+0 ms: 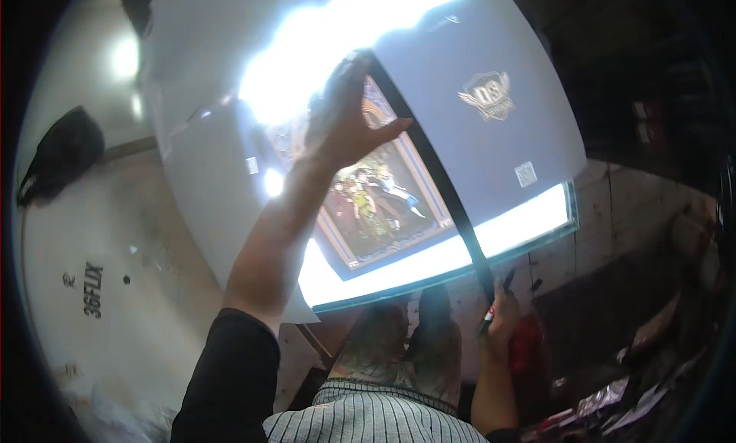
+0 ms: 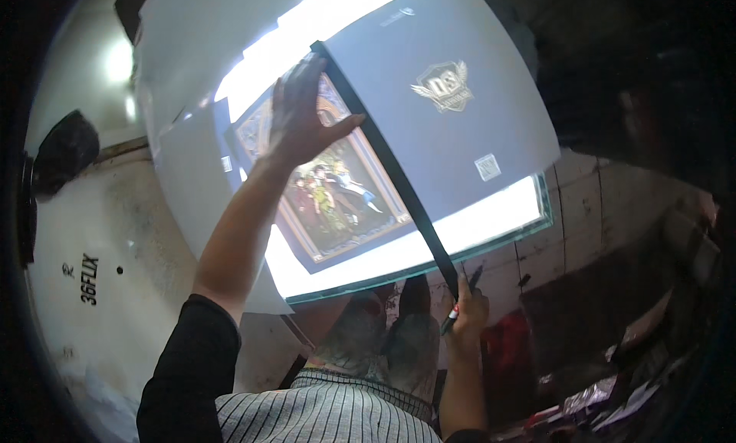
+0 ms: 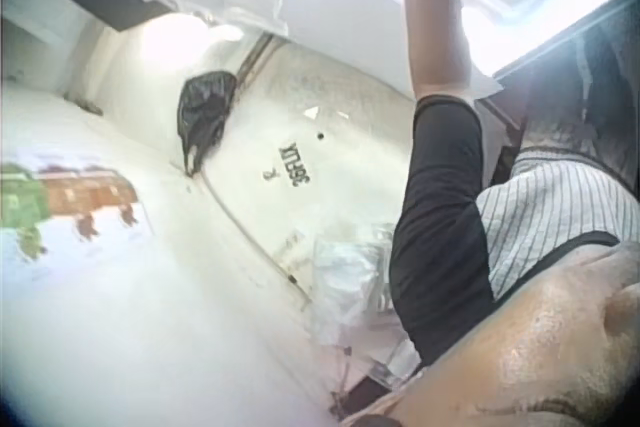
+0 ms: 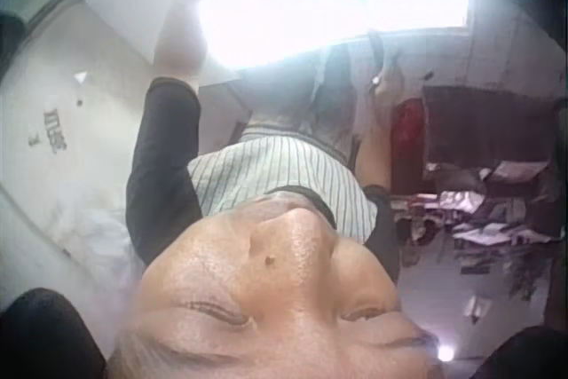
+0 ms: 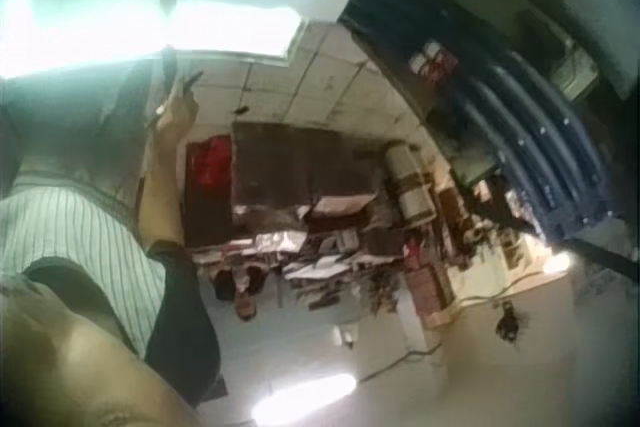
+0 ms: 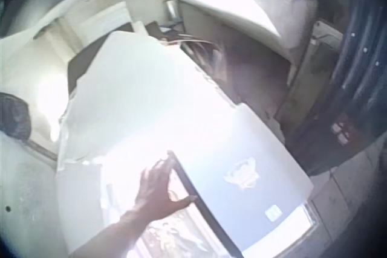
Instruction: The person positions an artwork print over a lightbox and aligns a black frame piece alongside it, using a marker to make small alignment marks on the underlying white surface.
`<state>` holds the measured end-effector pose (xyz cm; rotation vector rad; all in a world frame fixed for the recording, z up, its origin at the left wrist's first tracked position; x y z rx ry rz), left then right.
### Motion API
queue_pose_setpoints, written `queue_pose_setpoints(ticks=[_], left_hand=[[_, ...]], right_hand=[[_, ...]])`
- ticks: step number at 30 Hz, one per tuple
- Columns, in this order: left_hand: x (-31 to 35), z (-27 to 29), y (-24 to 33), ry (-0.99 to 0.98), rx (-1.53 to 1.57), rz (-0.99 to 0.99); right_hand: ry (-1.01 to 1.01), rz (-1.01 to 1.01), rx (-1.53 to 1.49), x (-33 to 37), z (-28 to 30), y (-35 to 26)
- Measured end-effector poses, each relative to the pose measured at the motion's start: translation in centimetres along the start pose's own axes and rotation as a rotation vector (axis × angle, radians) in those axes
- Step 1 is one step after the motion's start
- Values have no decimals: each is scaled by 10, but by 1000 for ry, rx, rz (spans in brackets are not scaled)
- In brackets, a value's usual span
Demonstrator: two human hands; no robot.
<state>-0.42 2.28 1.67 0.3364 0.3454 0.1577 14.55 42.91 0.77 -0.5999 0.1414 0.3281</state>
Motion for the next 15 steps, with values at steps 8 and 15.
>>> queue_pose_setpoints(ticks=[8, 15], left_hand=[[5, -13, 5, -75, -175, -43], [5, -12, 5, -85, -180, -41]], right_hand=[[24, -70, -170, 5, 2, 2], [-4, -28, -81, -2, 9, -8]])
Point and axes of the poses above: each hand's wrist, its own x-axis away from the middle knuckle, its own z-axis out of the back of the hand, y = z × x, the point moved 4 cm from there along -x, towards the middle knuckle, and after that the axes turned 14 degrees about y, right-handed, at the moved point
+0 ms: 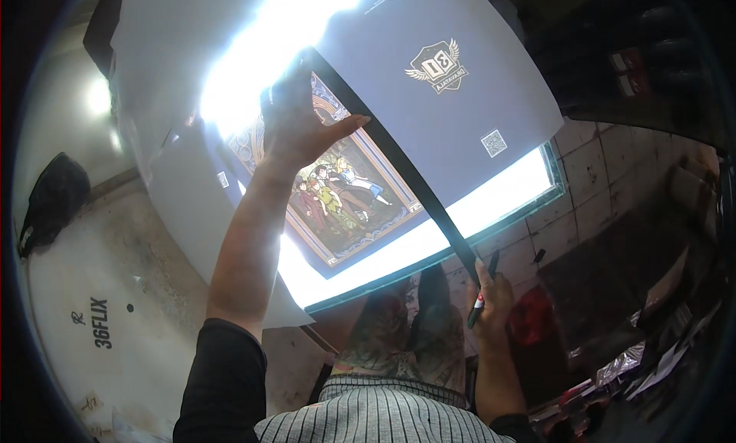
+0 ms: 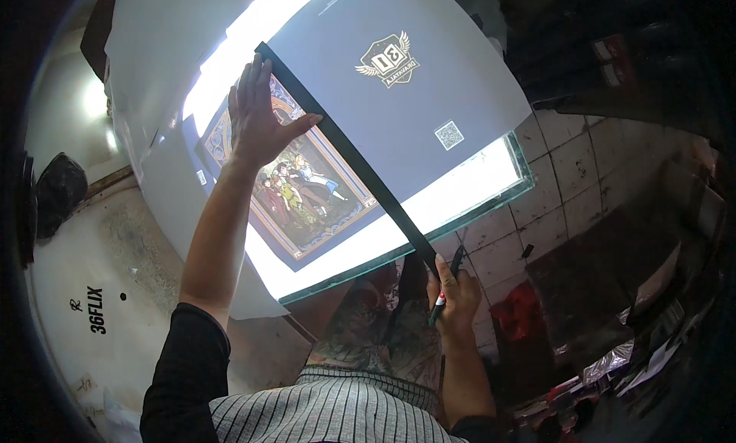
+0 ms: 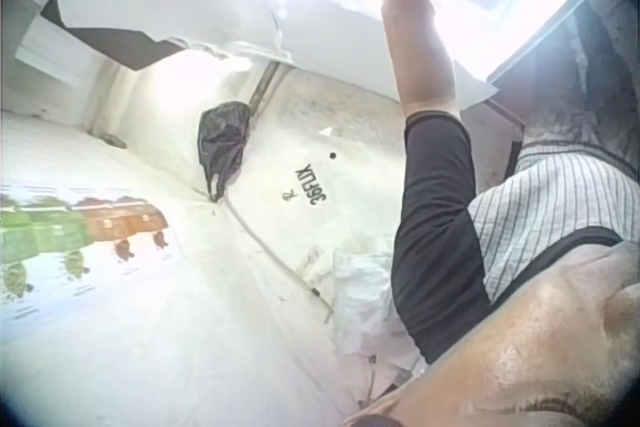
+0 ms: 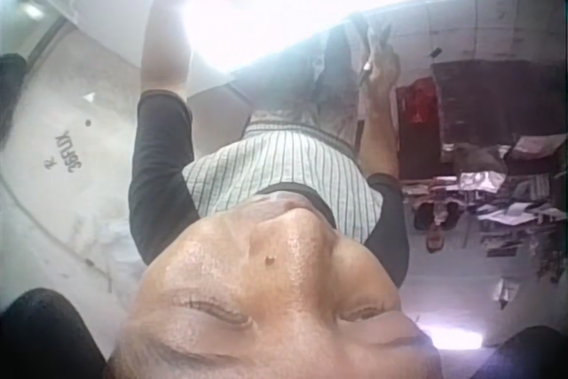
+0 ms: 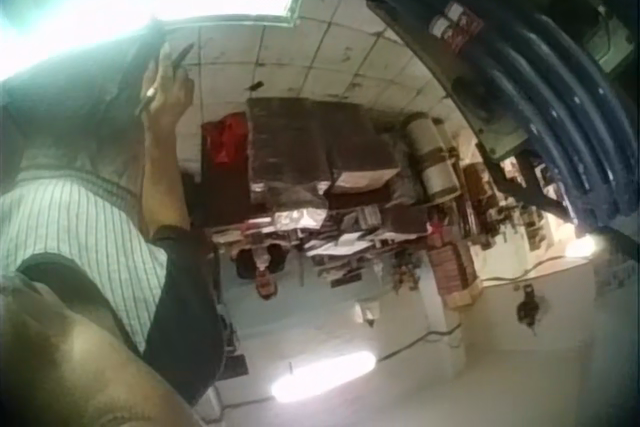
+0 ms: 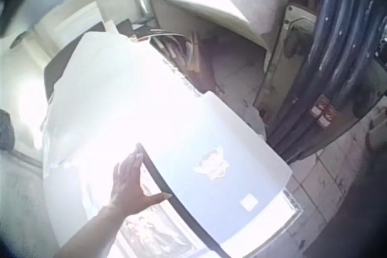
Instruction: The person positions an artwork print over a lightbox and aligns a black frame piece alongside it, using a marker to make small alignment marks on the underlying white surface.
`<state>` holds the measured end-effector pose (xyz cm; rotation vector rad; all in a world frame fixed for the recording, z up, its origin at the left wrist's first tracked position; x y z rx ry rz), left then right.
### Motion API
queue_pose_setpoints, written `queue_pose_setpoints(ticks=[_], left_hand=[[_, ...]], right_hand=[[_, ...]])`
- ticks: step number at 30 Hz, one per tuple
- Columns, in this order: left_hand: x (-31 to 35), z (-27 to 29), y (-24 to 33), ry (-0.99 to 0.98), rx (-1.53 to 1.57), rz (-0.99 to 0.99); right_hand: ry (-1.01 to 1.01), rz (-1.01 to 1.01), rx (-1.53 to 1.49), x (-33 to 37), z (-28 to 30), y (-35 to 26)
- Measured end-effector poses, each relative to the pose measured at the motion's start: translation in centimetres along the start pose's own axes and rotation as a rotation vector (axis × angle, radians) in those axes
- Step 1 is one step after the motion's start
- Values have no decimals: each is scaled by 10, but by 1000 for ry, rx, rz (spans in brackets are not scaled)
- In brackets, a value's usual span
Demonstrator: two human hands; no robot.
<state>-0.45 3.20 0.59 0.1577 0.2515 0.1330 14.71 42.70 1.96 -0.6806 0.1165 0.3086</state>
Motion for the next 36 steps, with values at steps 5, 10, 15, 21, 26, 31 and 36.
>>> queue_pose_setpoints(ticks=[5, 10, 15, 21, 26, 31, 36], left_hand=[[0, 1, -1, 74, -31, -10], [1, 1, -3, 63, -18, -6], [-1, 3, 0, 14, 1, 10], [-1, 1, -3, -24, 29, 0], [0, -1, -4, -24, 2, 5], [0, -1, -5, -22, 6, 2], [-1, 1, -4, -28, 17, -2]], right_hand=[[20, 5, -31, 0, -4, 5], [1, -13, -45, -3, -4, 4], [-5, -12, -67, -4, -4, 5], [-31, -34, -58, -2, -4, 6], [-24, -28, -41, -3, -4, 5], [-12, -5, -23, -3, -1, 3], [-42, -31, -53, -6, 0, 1]])
Point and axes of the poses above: each hand's wrist, its own x-axis away from the middle knuckle, its own z-axis out of the back of the hand, y = z × x, the point moved 4 cm from there along -x, towards the middle knuckle, and after that the axes turned 14 degrees about y, right-handed, at the moved point
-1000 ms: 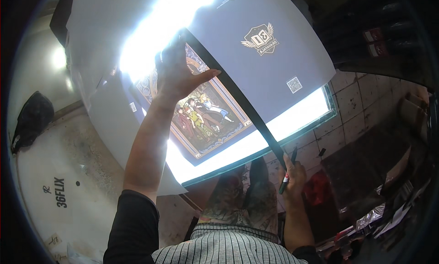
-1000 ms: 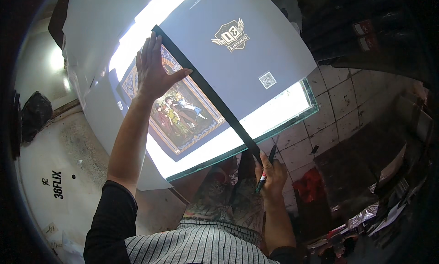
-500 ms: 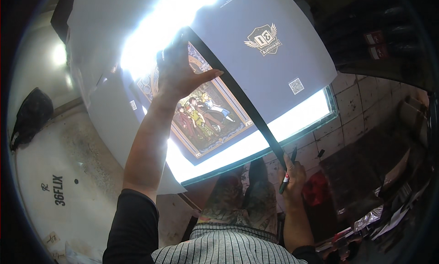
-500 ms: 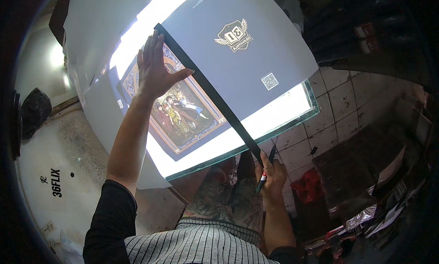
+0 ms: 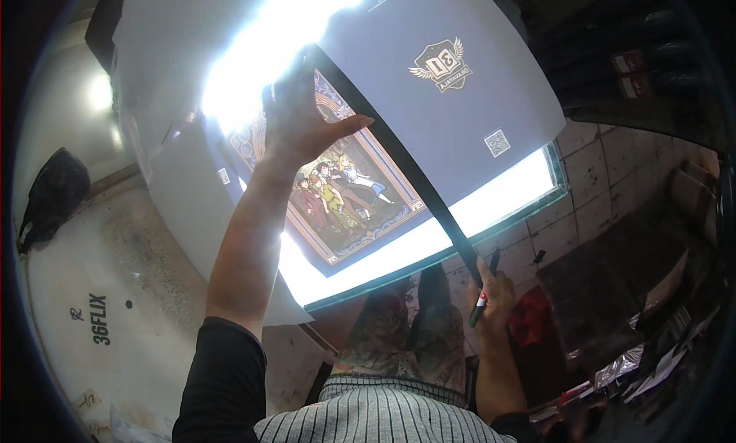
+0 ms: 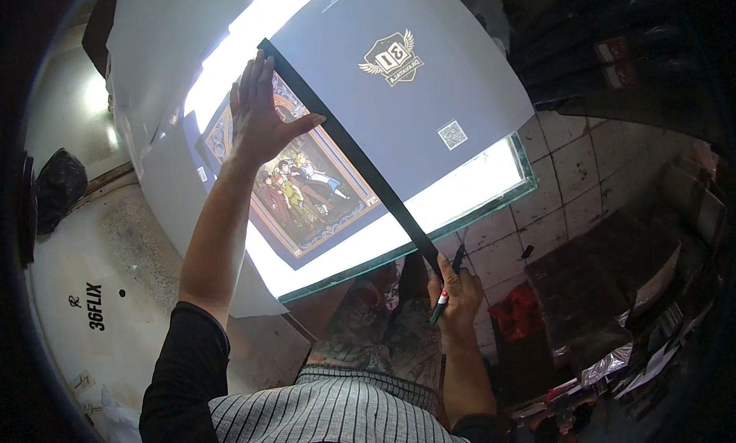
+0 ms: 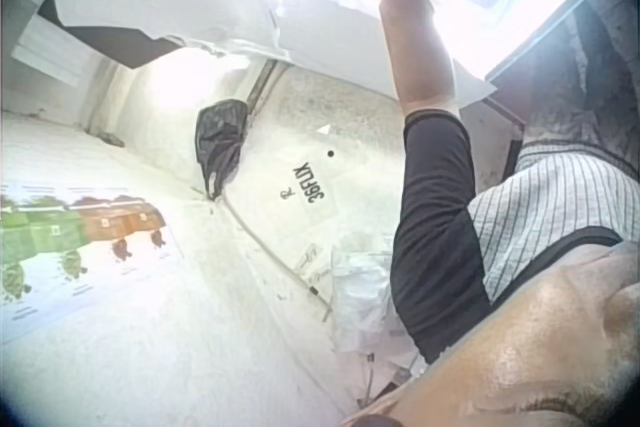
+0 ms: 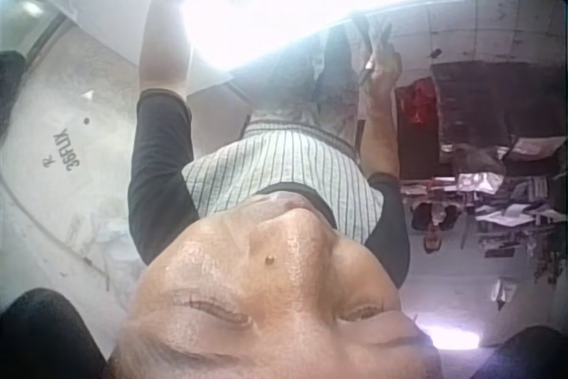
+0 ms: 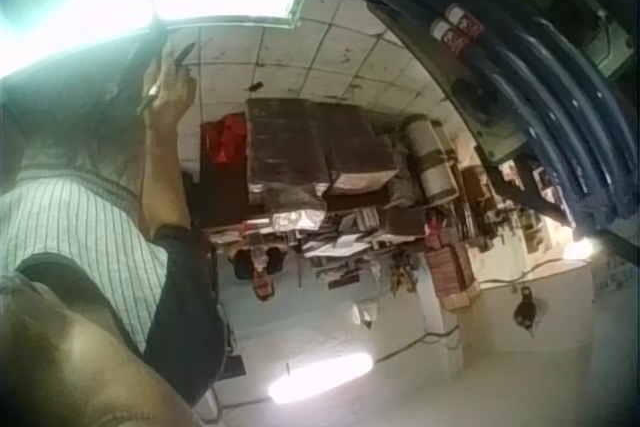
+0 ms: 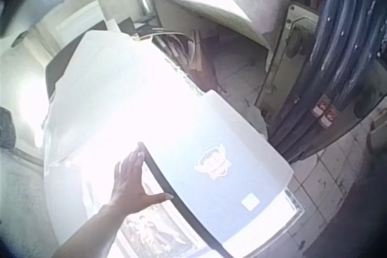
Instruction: The person positions an artwork print over a lightbox and aligns a black frame piece alongside it, using a marker to make small alignment marks on the underlying white surface.
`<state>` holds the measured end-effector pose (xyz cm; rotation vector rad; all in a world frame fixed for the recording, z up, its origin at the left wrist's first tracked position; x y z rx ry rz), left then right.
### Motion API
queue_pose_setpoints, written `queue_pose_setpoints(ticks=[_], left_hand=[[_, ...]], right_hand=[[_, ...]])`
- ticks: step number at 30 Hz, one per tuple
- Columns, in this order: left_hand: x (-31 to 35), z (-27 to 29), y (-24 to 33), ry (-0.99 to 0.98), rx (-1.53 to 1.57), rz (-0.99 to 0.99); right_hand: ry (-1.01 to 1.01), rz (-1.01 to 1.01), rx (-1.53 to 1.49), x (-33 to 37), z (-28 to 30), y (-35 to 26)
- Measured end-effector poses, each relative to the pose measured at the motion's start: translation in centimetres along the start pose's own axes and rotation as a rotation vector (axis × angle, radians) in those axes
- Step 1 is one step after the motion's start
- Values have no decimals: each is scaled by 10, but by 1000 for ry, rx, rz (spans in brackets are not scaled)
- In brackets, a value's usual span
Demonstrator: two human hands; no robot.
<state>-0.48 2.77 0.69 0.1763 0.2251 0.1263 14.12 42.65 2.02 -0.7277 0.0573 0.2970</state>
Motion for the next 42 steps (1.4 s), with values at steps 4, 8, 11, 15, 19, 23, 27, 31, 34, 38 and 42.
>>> queue_pose_setpoints(ticks=[4, 8, 11, 15, 19, 23, 27, 31, 34, 38, 42], left_hand=[[0, -1, 1, -16, -9, 18], [1, -1, 0, -21, -1, 30], [1, 0, -3, -7, -9, 8], [1, -3, -1, -12, 5, 11], [-1, -5, 2, -14, -3, 5], [-3, 3, 2, -75, -48, 47], [-12, 24, 3, -144, 170, 158], [-7, 7, 10, -211, 22, 177], [-10, 18, 10, -251, -24, 197], [-3, 14, 4, -269, -22, 230], [-5, 15, 2, -197, 23, 207]], right_hand=[[33, 9, -15, 2, -1, 1], [45, 14, -6, 3, -3, 3], [36, -6, -26, 2, -4, 2], [36, -2, -22, 3, -4, 5], [47, 2, -13, 2, -4, 6], [-71, 15, 26, -1, -2, 4], [245, -290, -81, 29, 18, 33], [371, -38, 101, -51, 37, 37], [293, -88, -359, -152, -11, -5], [173, 262, -531, -280, -115, -93], [43, 284, -410, -340, -171, -133]])
Point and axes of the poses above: each hand's wrist, its own x-axis away from the middle knuckle, its own z-axis out of the back of the hand, y = z × x, the point moved 4 cm from there along -x, towards the middle knuckle, and after that the axes turned 14 degrees about y, right-handed, at the moved point
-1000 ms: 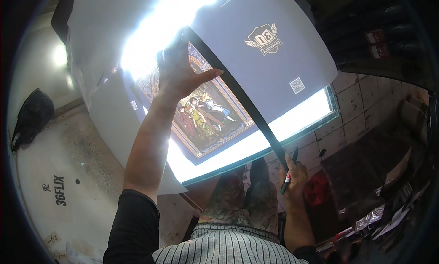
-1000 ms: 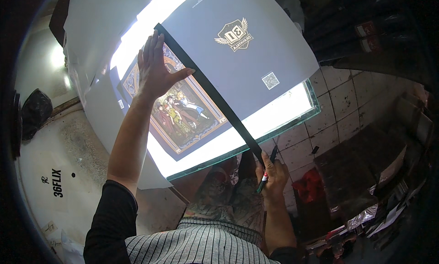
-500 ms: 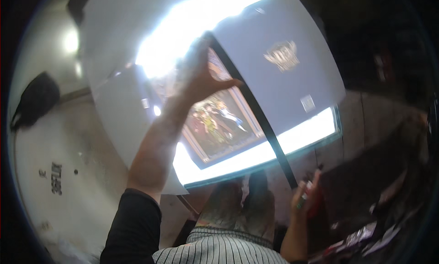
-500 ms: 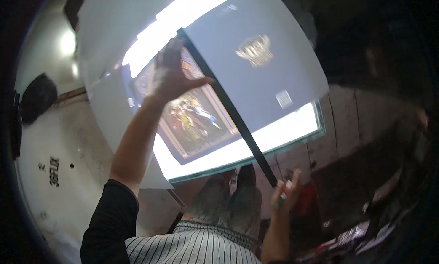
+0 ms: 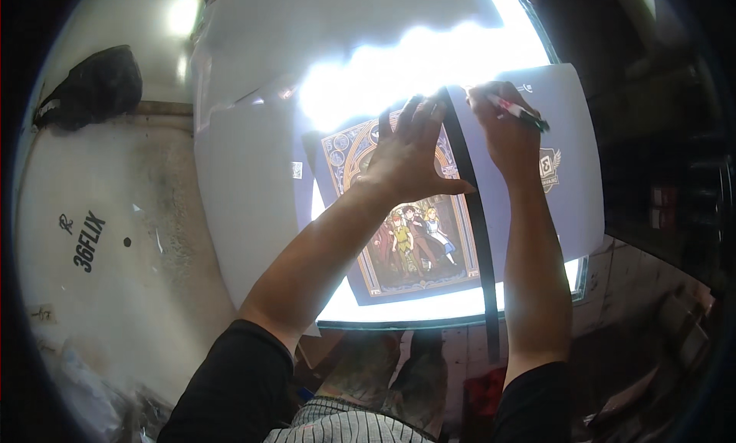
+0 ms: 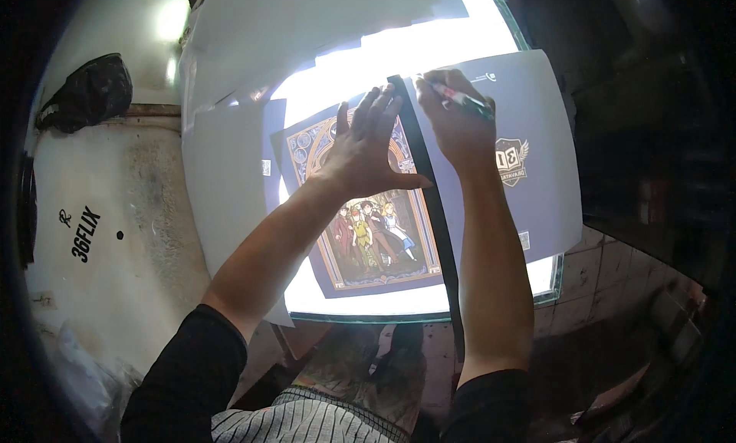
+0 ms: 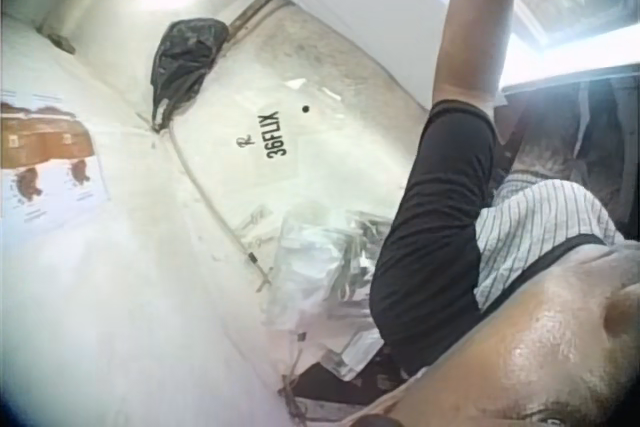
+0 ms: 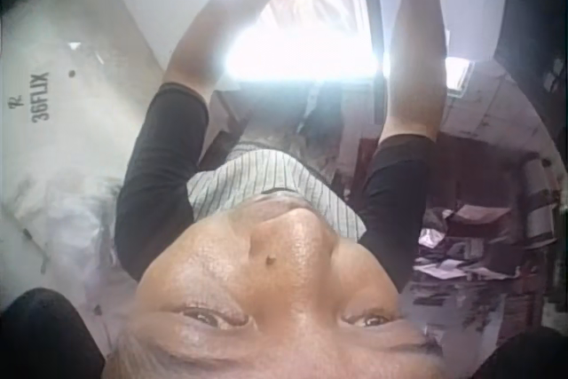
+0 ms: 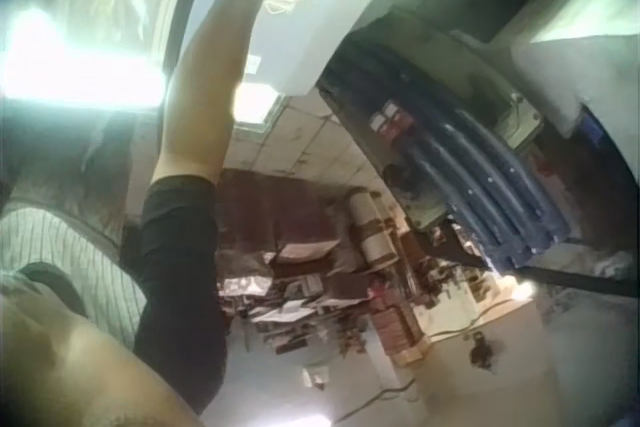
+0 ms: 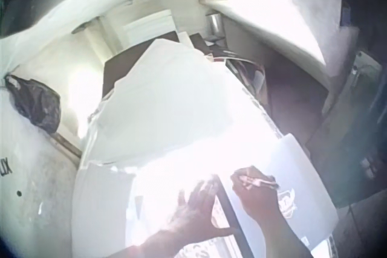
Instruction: The person positions an artwork print over a lightbox and aligns a black frame piece alongside it, using a marker to make small alignment marks on the underlying white surface.
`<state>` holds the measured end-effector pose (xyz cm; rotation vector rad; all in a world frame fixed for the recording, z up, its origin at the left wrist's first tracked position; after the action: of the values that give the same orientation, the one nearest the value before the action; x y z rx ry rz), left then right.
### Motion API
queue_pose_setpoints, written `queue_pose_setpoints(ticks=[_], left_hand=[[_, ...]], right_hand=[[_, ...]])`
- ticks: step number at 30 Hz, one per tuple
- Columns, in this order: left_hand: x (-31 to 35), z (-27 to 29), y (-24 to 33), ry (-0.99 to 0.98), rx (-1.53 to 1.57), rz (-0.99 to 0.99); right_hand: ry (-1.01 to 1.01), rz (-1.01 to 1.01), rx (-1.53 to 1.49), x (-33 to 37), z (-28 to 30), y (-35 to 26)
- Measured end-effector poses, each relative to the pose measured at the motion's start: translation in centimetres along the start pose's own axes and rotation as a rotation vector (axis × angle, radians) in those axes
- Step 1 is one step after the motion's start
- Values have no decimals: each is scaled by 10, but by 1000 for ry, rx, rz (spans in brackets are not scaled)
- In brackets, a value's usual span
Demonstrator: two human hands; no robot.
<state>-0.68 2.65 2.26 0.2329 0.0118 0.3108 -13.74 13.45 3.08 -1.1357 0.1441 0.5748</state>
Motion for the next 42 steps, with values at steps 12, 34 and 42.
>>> queue_pose_setpoints(ticks=[12, 34, 42], left_hand=[[4, 0, -6, -71, 35, 46], [1, -10, 1, 15, -5, -20], [7, -8, -6, 224, 82, -119]], right_hand=[[-87, 262, 97, -4, -34, -7], [-424, -63, 161, 215, 193, -25], [-55, -318, 403, 316, 216, -41]])
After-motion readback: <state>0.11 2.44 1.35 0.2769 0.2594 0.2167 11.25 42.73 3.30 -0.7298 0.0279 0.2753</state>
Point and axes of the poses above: each hand's wrist, its own x-axis away from the middle knuckle, its own z-axis out of the back of the hand, y = z × x, the point moved 4 cm from there along -x, towards the middle knuckle, and after that the axes turned 14 degrees about y, right-handed, at the moved point
